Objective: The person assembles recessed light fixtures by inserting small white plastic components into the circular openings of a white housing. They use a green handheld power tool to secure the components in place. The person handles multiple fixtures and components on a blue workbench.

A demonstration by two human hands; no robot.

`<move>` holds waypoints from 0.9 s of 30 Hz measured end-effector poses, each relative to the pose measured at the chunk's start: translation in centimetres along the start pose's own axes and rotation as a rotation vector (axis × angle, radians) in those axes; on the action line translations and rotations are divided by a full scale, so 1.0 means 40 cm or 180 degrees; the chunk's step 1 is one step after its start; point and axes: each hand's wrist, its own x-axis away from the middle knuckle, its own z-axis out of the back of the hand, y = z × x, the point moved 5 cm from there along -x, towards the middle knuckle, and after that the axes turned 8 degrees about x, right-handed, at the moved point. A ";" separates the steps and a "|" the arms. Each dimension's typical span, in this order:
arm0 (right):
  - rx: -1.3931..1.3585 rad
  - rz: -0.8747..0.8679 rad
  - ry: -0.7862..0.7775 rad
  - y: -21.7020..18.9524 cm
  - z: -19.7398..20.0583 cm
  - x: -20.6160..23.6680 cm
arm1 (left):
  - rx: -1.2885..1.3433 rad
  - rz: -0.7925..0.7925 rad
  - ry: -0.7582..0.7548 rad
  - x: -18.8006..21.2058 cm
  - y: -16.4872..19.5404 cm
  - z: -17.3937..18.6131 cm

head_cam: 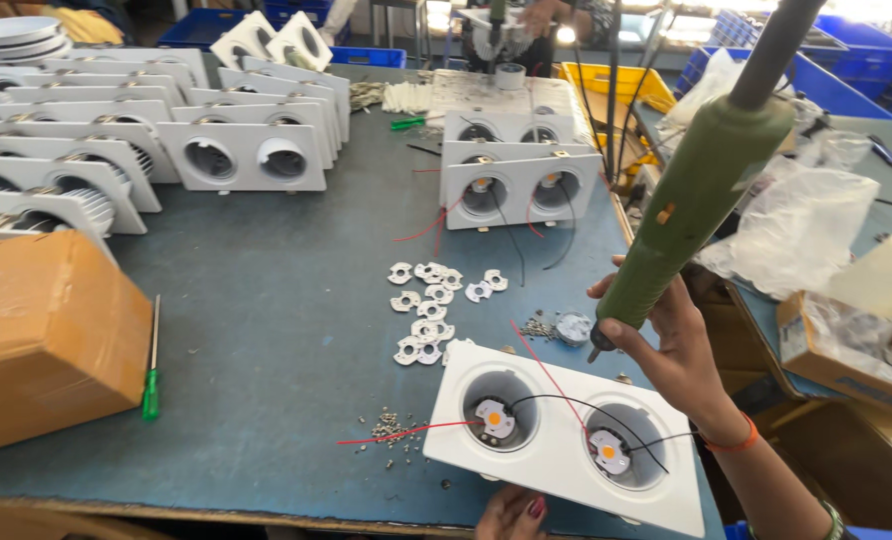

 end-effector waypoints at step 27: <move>0.0122 -0.0240 0.0633 0.087 0.194 0.022 | 0.1992 -0.0181 -0.0961 -0.048 0.291 -0.034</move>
